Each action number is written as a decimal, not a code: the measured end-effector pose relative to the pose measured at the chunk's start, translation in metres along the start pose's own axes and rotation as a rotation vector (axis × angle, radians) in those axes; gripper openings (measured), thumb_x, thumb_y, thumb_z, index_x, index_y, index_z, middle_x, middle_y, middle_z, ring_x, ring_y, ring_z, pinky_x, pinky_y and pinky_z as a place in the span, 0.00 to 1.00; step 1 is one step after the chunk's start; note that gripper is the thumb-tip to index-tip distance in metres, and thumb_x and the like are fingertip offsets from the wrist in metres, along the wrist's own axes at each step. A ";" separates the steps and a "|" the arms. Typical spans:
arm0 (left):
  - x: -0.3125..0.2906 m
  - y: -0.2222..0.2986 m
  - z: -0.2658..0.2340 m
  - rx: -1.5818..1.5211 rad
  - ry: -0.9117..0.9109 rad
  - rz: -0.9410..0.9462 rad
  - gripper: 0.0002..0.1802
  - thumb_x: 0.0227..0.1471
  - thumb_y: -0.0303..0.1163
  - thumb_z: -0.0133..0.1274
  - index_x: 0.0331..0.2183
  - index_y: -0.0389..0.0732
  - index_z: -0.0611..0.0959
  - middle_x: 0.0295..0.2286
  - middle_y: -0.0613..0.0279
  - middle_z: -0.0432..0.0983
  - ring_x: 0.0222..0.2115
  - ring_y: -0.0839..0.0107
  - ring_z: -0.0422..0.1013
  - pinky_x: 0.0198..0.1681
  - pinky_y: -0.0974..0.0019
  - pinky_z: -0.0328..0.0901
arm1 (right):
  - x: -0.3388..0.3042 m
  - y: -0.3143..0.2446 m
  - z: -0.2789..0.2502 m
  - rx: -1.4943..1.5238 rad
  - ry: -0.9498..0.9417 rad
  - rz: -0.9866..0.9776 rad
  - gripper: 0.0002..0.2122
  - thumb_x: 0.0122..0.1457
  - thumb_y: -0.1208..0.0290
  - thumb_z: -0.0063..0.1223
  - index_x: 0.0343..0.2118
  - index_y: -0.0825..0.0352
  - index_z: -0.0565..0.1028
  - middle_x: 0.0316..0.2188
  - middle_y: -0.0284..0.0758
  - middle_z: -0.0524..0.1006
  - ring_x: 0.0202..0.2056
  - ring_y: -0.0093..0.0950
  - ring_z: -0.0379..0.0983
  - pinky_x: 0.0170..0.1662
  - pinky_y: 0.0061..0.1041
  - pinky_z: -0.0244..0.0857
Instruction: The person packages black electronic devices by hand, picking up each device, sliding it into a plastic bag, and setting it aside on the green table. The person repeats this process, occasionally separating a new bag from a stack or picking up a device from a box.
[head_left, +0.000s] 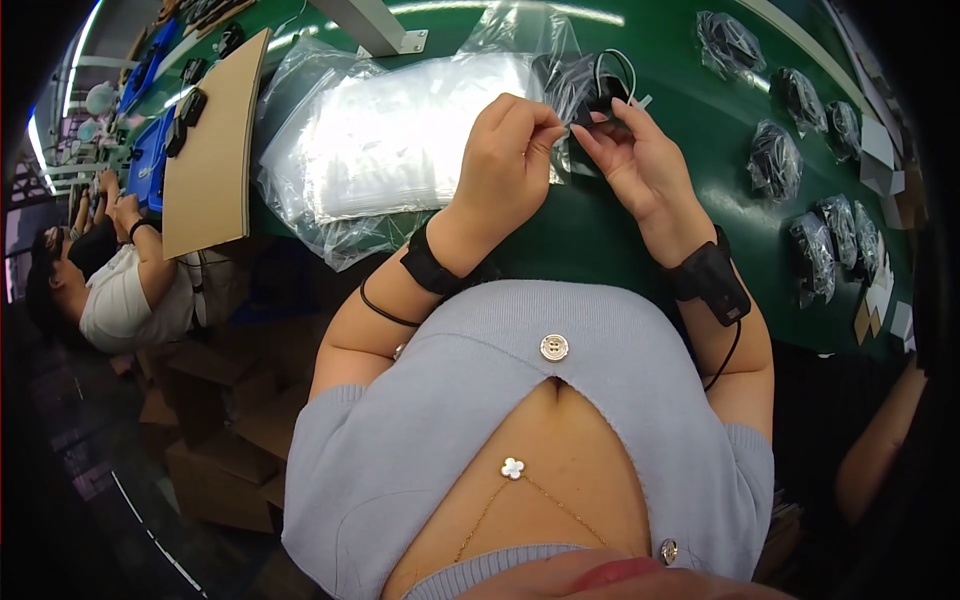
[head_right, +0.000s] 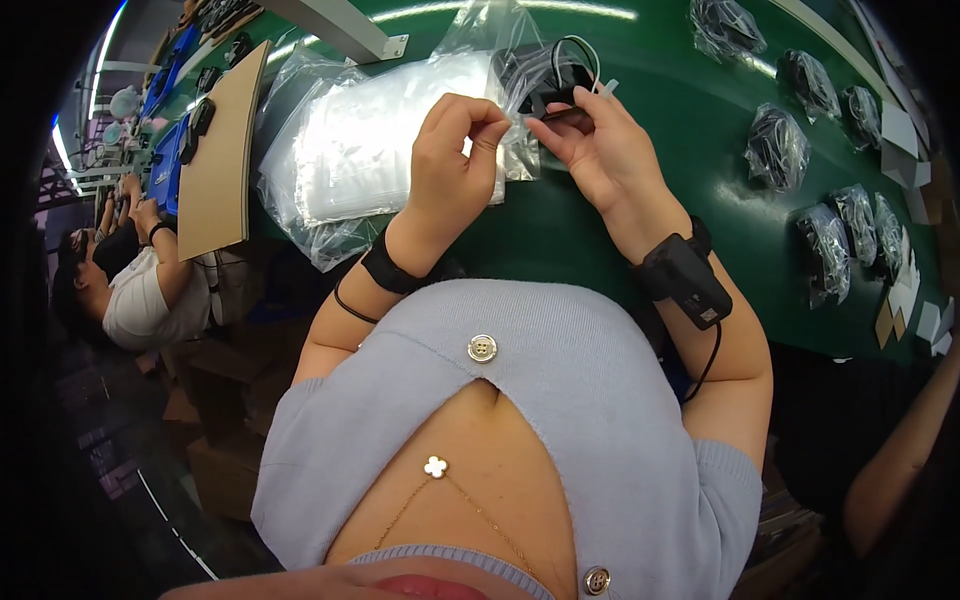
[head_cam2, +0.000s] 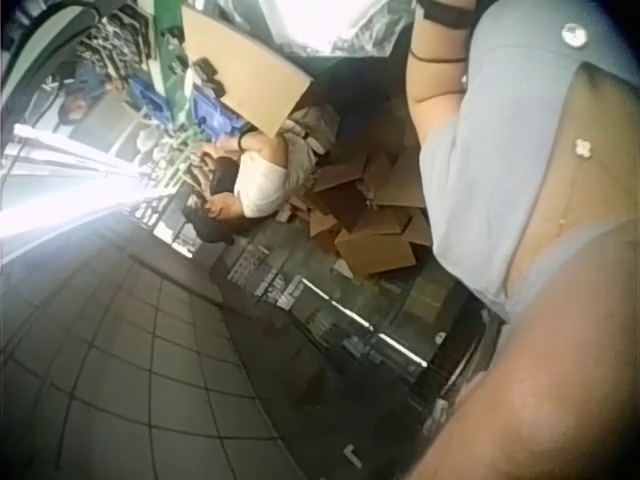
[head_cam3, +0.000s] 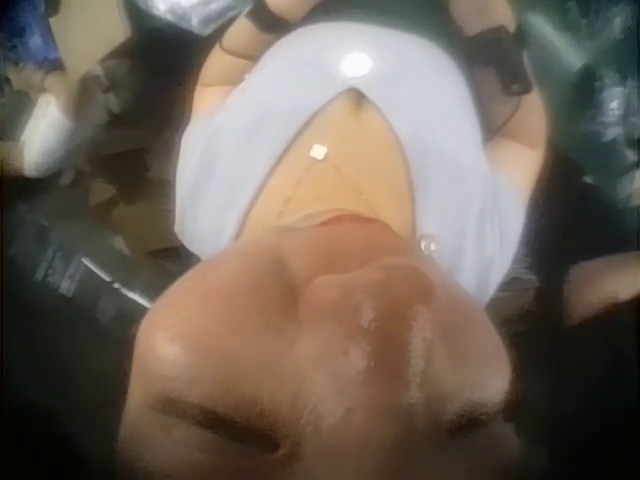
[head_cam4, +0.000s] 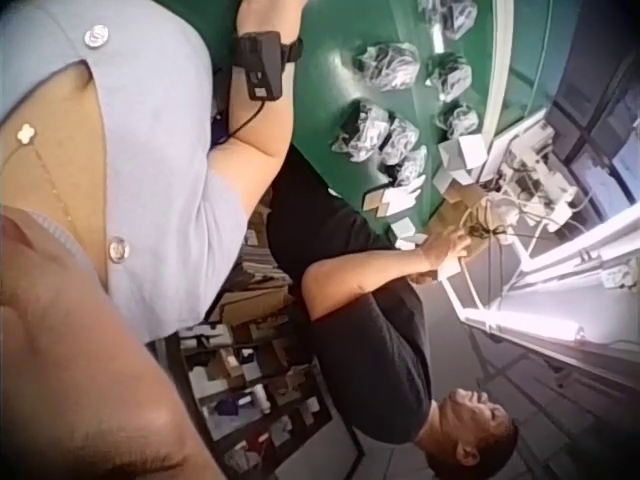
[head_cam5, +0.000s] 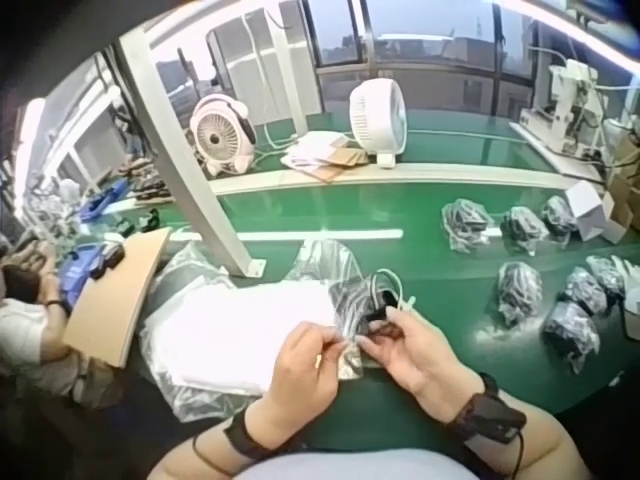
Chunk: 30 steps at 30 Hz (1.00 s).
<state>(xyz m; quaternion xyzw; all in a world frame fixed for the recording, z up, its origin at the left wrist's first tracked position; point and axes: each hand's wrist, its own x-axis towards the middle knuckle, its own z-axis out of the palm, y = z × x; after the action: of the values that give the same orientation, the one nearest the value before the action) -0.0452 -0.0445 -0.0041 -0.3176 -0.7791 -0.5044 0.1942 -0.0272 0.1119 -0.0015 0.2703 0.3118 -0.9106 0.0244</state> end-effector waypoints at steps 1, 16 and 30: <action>0.000 0.000 0.002 -0.030 -0.014 0.010 0.03 0.44 0.19 0.52 0.26 0.36 0.75 0.22 0.56 0.68 0.24 0.58 0.66 0.29 0.63 0.61 | -0.001 0.002 -0.001 0.002 0.003 -0.002 0.17 0.61 0.70 0.45 0.54 0.64 0.65 0.26 0.28 0.71 0.28 0.17 0.69 0.34 0.21 0.69; 0.018 0.009 0.012 0.080 -0.073 0.333 0.05 0.39 0.20 0.52 0.25 0.38 0.76 0.23 0.58 0.68 0.25 0.59 0.66 0.30 0.63 0.62 | 0.000 0.012 -0.006 -0.391 -0.173 -0.214 0.18 0.61 0.75 0.41 0.55 0.69 0.63 0.34 0.31 0.74 0.30 0.20 0.71 0.35 0.17 0.67; 0.027 0.019 0.022 -0.082 -0.160 0.378 0.05 0.38 0.20 0.53 0.24 0.38 0.76 0.22 0.58 0.68 0.25 0.58 0.67 0.29 0.62 0.63 | 0.049 0.029 -0.014 -0.923 -0.539 -0.999 0.23 0.59 0.69 0.50 0.55 0.71 0.61 0.36 0.35 0.75 0.34 0.21 0.73 0.34 0.17 0.68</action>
<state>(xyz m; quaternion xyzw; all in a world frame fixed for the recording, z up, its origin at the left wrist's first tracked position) -0.0510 -0.0108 0.0159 -0.5046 -0.6976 -0.4634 0.2097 -0.0558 0.1030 -0.0514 -0.1753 0.7332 -0.6237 -0.2067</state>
